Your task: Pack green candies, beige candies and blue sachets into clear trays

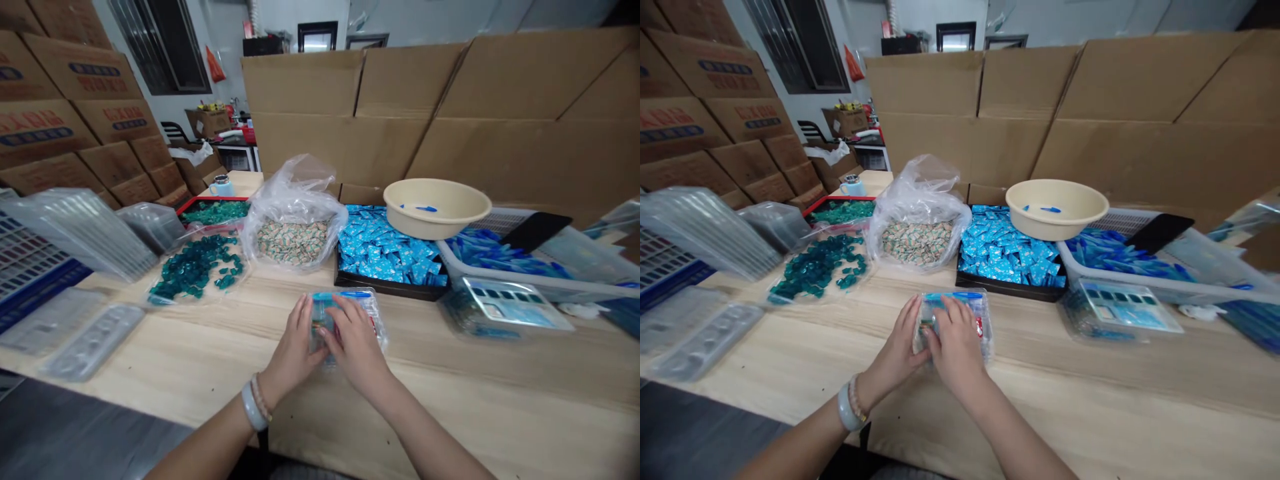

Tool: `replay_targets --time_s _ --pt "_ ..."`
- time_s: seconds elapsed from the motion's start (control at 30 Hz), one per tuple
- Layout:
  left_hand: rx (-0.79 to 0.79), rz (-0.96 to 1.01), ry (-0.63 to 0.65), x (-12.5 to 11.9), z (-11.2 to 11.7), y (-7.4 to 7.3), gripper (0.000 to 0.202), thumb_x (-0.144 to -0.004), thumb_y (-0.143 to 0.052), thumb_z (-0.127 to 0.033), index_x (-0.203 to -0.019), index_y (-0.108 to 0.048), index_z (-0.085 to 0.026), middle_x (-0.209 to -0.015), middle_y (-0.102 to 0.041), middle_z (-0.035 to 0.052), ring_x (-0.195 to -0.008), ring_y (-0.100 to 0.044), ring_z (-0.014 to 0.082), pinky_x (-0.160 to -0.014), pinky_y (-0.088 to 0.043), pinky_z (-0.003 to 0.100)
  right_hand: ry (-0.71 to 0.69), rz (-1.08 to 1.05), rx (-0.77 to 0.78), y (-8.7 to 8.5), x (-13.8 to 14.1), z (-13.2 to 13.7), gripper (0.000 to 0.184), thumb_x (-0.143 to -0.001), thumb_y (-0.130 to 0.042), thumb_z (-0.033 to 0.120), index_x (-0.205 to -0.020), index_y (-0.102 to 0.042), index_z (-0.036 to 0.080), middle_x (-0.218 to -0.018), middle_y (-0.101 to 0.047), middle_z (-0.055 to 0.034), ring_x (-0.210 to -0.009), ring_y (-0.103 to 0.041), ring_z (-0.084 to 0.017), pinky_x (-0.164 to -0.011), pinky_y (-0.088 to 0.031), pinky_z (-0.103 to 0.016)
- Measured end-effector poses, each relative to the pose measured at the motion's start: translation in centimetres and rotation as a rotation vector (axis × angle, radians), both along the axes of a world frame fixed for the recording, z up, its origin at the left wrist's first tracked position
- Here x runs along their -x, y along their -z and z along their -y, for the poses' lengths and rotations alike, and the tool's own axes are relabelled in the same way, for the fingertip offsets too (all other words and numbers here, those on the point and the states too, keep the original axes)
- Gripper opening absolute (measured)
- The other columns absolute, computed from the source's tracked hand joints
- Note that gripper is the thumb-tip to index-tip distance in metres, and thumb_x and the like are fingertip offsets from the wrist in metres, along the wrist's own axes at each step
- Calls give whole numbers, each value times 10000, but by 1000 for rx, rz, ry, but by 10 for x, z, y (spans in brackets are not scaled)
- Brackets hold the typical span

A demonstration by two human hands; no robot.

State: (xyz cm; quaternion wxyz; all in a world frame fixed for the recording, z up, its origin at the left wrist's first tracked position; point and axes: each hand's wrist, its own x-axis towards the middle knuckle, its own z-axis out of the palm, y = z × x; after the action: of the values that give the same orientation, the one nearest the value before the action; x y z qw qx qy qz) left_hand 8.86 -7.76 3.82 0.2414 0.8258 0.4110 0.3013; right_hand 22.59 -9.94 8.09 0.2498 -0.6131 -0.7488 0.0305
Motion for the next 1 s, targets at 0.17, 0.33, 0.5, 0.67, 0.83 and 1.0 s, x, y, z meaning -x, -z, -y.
replay_targets --time_s 0.17,0.33,0.5,0.67,0.83,1.0 --pt "77 72 17 4 0 -4 837 -681 -615 -355 -1337 -125 -184 -1388 -172 162 -1286 -135 287 -1021 -207 509 126 -2 -22 -9 0 -14 351 -729 -526 247 -1065 -524 146 -1175 -485 -139 -1099 -398 -281 -910 -316 -471" --pt "187 458 -281 27 -29 -13 452 -688 -592 -395 -1056 -484 -156 -1130 -492 125 -1067 -469 237 -879 -408 403 369 -324 -180 -5 -67 3 359 -737 -478 465 -899 -552 153 -926 -579 -110 -871 -523 -228 -726 -428 -358" --pt "621 612 -253 29 -88 -14 388 -703 -521 -507 -692 -575 -122 -799 -612 83 -832 -572 193 -795 -441 347 639 -831 202 42 -93 55 408 -680 -477 574 -723 -526 171 -542 -512 -2 -506 -495 -144 -526 -422 -289" --pt "1120 487 267 -3 -103 -9 494 -711 -531 -508 -1110 -523 -216 -1221 -487 80 -1112 -449 227 -907 -360 376 708 -1414 497 72 -36 79 792 -605 -502 661 -1260 -251 295 -1271 -368 -126 -804 -588 -225 -567 -481 -355" --pt "1268 362 556 -37 -84 -14 461 -760 -493 -470 -1135 -515 -203 -1178 -533 61 -1083 -472 228 -901 -365 359 778 -1497 498 60 -42 56 960 -552 -521 702 -1329 -101 326 -1379 -232 -88 -1096 -441 -308 -673 -468 -399" --pt "1367 419 528 -77 -71 -28 486 -716 -561 -450 -1124 -518 -188 -1111 -577 66 -984 -536 214 -845 -398 339 673 -1528 485 55 -93 40 764 -652 -443 678 -1300 -246 325 -1316 -383 -59 -1092 -464 -266 -771 -441 -421"
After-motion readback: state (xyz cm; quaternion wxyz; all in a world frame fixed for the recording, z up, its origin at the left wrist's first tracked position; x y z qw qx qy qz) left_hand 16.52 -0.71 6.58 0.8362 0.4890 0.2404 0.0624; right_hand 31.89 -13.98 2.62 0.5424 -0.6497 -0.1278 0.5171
